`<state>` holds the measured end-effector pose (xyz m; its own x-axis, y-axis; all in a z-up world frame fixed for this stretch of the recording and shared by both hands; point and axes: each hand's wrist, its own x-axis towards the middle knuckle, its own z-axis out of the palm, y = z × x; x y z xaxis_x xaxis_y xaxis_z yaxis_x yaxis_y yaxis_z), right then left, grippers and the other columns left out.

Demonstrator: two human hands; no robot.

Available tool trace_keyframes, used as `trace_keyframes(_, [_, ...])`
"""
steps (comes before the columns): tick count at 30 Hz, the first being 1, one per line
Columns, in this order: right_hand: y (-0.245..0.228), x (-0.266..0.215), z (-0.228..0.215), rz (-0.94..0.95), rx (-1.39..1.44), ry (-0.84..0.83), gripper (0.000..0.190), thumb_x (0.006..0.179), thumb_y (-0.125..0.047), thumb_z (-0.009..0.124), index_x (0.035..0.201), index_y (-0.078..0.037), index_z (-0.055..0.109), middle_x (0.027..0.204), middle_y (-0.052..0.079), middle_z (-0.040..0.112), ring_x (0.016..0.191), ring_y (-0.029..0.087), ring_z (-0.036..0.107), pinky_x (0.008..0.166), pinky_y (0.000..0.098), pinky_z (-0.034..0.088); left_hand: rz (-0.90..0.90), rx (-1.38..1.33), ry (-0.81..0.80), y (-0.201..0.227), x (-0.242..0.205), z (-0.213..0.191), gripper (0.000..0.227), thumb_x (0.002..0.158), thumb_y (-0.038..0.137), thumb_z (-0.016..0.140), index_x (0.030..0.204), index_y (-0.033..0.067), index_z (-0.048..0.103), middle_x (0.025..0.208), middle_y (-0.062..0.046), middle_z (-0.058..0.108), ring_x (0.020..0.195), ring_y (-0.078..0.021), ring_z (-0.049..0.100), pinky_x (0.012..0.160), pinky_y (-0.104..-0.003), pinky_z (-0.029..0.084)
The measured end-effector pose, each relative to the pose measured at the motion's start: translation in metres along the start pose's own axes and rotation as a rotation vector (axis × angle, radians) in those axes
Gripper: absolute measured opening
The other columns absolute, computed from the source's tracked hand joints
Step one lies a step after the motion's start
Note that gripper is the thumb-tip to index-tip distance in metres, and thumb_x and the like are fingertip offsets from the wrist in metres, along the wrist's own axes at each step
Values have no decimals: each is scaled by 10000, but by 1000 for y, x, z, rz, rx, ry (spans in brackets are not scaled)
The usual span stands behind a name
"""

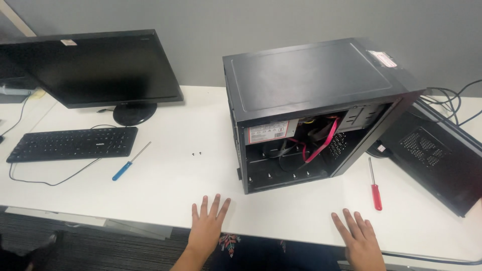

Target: The recorder uses a leaf blower to clean dust out of an open computer tower and then inspects internal cables and components.

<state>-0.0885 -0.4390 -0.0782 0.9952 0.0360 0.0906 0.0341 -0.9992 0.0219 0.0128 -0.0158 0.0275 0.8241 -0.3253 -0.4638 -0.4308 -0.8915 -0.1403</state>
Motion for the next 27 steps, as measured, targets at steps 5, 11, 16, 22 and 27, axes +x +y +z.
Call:
trace_keyframes(5, [7, -1, 19, 30, -87, -93, 904, 780, 75, 522, 1552, -372, 377, 1574, 89, 373, 1469, 362, 369, 1199, 541, 312, -8, -84, -38, 0, -5, 0, 932, 923, 35, 575, 1639, 191, -2, 1685, -192, 41, 1520, -500, 73, 1190, -696, 136])
trace_keyframes(11, [4, -9, 21, 56, -29, -62, 855, 791, 40, 529, 1533, -365, 400, 1564, 110, 379, 1439, 381, 380, 1162, 592, 328, -15, -175, -164, 1, -9, -1, 931, 956, 265, 635, 1632, 195, -2, 1694, -176, 34, 1548, -485, 47, 1222, -693, 110])
trace_keyframes(16, [2, 4, 17, 119, -193, -299, 891, 827, 45, 471, 1566, -430, 317, 1681, 56, 268, 1511, 324, 284, 1221, 551, 278, 12, -118, 29, -7, 12, 24, 938, 897, 29, 606, 1612, 195, 22, 1654, -196, 63, 1491, -512, 82, 1150, -725, 140])
trace_keyframes(22, [0, 29, -46, 17, -247, -735, 878, 864, -571, 675, 1588, -386, 214, 1701, 102, 162, 1508, 373, 206, 1200, 545, 241, 68, -317, -248, -29, -10, -58, 997, 858, 81, 687, 1649, 279, 113, 1715, -145, 65, 1570, -442, 40, 1260, -608, 114])
trace_keyframes(27, [3, 54, -81, 100, 398, -238, 742, 830, -496, 730, 1495, -344, 440, 1649, 81, 340, 1449, 311, 386, 1160, 520, 373, 97, -883, 85, -13, 29, -45, 1152, 809, 339, 838, 1598, 107, 31, 1662, -225, 87, 1542, -411, 101, 1253, -507, 182])
